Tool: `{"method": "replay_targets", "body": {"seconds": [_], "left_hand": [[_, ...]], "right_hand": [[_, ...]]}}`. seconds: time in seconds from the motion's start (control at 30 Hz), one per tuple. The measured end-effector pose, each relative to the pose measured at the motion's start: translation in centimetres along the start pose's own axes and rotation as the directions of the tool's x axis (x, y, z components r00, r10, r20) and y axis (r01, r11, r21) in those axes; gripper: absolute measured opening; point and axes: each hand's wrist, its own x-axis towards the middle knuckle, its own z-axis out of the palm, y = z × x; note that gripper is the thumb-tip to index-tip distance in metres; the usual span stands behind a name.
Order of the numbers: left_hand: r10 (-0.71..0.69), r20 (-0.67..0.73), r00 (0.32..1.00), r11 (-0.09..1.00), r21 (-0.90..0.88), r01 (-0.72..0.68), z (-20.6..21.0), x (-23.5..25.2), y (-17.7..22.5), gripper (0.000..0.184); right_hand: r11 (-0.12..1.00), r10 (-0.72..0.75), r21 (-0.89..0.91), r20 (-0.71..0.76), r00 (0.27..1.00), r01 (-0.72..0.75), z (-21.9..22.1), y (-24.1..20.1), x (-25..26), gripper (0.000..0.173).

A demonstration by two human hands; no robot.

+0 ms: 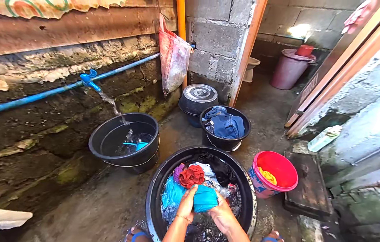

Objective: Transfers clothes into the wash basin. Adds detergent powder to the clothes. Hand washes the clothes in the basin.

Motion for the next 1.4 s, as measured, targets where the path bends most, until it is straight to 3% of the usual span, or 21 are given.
{"method": "replay_targets", "body": {"seconds": [0.07, 0.1, 0.17, 0.23, 0.3, 0.37, 0.43, 0.5, 0.57, 0.67, 0.73, 0.77, 0.83, 0.87, 0.93, 1.0, 1.07, 1.13, 1.2, 1.3, 1.4], "left_hand": [[0.297, -0.059, 0.953, 0.938, 0.206, -0.28, 1.1, 0.0, 0.2, 0.046], [0.435, -0.02, 0.9, 0.838, 0.375, -0.396, 1.5, -0.3, 0.1, 0.048], [0.6, 0.17, 0.782, 0.532, 0.645, -0.549, 2.3, -1.3, -0.4, 0.046], [0.655, 0.347, 0.671, 0.283, 0.711, -0.644, 3.1, -2.2, -1.6, 0.041], [0.694, 0.43, 0.578, 0.175, 0.678, -0.714, 3.2, -2.0, -3.4, 0.04], [0.671, 0.397, 0.626, 0.274, 0.652, -0.707, 3.0, -1.5, -4.8, 0.041], [0.572, 0.241, 0.784, 0.558, 0.587, -0.587, 3.1, -0.9, -5.0, 0.037], [0.431, 0.054, 0.901, 0.809, 0.419, -0.412, 3.4, -0.1, -4.9, 0.035], [0.241, -0.064, 0.968, 0.958, 0.172, -0.227, 3.9, 0.7, -4.7, 0.04], [-0.086, 0.042, 0.995, 0.992, -0.084, 0.09, 4.2, 1.7, -4.2, 0.042], [-0.216, 0.234, 0.948, 0.968, -0.076, 0.239, 4.1, 3.1, -3.1, 0.047], [-0.214, 0.286, 0.934, 0.971, -0.039, 0.234, 4.3, 4.0, -2.4, 0.052], [-0.049, 0.284, 0.958, 0.993, 0.116, 0.016, 4.9, 6.1, -0.9, 0.047], [0.079, 0.273, 0.959, 0.94, 0.3, -0.163, 5.0, 7.5, 0.0, 0.04], [0.276, 0.268, 0.923, 0.578, 0.721, -0.382, 4.7, 10.4, 1.8, 0.036], [0.302, 0.273, 0.913, 0.244, 0.904, -0.351, 4.6, 12.3, 3.1, 0.033], [0.263, 0.286, 0.922, 0.054, 0.949, -0.31, 4.7, 13.3, 3.4, 0.038], [0.247, 0.331, 0.911, -0.063, 0.943, -0.326, 4.8, 14.0, 3.0, 0.043], [0.25, 0.395, 0.884, -0.123, 0.919, -0.375, 4.4, 14.4, 2.1, 0.036], [0.228, 0.434, 0.871, -0.165, 0.899, -0.405, 3.5, 14.1, 1.1, 0.027], [0.263, 0.434, 0.862, -0.178, 0.9, -0.399, 2.8, 13.8, 0.2, 0.029]], "right_hand": [[0.994, 0.079, -0.07, -0.081, 0.994, -0.085, -1.8, 1.1, 0.0, 0.078], [0.98, 0.139, -0.134, -0.065, 0.988, -0.147, -2.8, 1.8, -0.1, 0.09], [0.972, 0.231, 0.015, 0.117, 0.966, -0.234, -4.3, 2.8, -0.6, 0.11], [0.923, 0.188, 0.299, 0.201, 0.961, -0.243, -4.6, 4.0, -0.7, 0.1], [0.865, 0.138, 0.466, 0.137, 0.981, -0.187, -4.0, 3.6, 0.4, 0.086], [0.882, 0.176, 0.459, -0.116, 0.977, -0.105, -3.1, 2.8, 1.7, 0.054], [0.975, 0.108, 0.218, -0.313, 0.944, -0.039, -2.7, 2.5, 3.0, 0.022], [0.995, -0.07, -0.086, -0.369, 0.927, 0.04, -2.7, 2.6, 3.9, 0.012], [0.921, -0.237, -0.371, -0.284, 0.929, 0.121, -2.7, 2.6, 4.7, 0.015], [0.726, -0.257, -0.672, -0.068, 0.964, 0.147, -3.2, 1.5, 5.0, 0.019], [0.753, -0.271, -0.627, -0.018, 0.962, 0.2, -4.0, 0.5, 5.3, 0.016], [0.811, -0.302, -0.54, -0.055, 0.952, 0.226, -4.5, -0.1, 5.3, 0.016], [0.918, -0.319, -0.333, -0.289, 0.903, 0.218, -5.9, -2.1, 5.4, 0.016], [0.946, -0.302, -0.243, -0.428, 0.852, 0.213, -6.7, -3.8, 5.3, 0.02], [0.952, -0.296, -0.126, -0.623, 0.724, 0.28, -8.8, -7.8, 4.6, 0.036], [0.903, -0.362, -0.096, -0.693, 0.623, 0.418, -11.3, -11.4, 3.3, 0.045], [0.864, -0.403, -0.085, -0.708, 0.58, 0.496, -13.0, -13.9, 1.8, 0.058], [0.874, -0.392, -0.083, -0.704, 0.592, 0.479, -13.6, -14.6, 1.2, 0.064], [0.915, -0.35, -0.089, -0.66, 0.665, 0.393, -13.2, -13.7, 1.2, 0.055], [0.967, -0.248, -0.088, -0.55, 0.797, 0.24, -12.0, -10.8, 2.1, 0.044], [0.979, -0.179, -0.174, -0.482, 0.858, 0.107, -10.3, -7.9, 3.2, 0.038]]}}
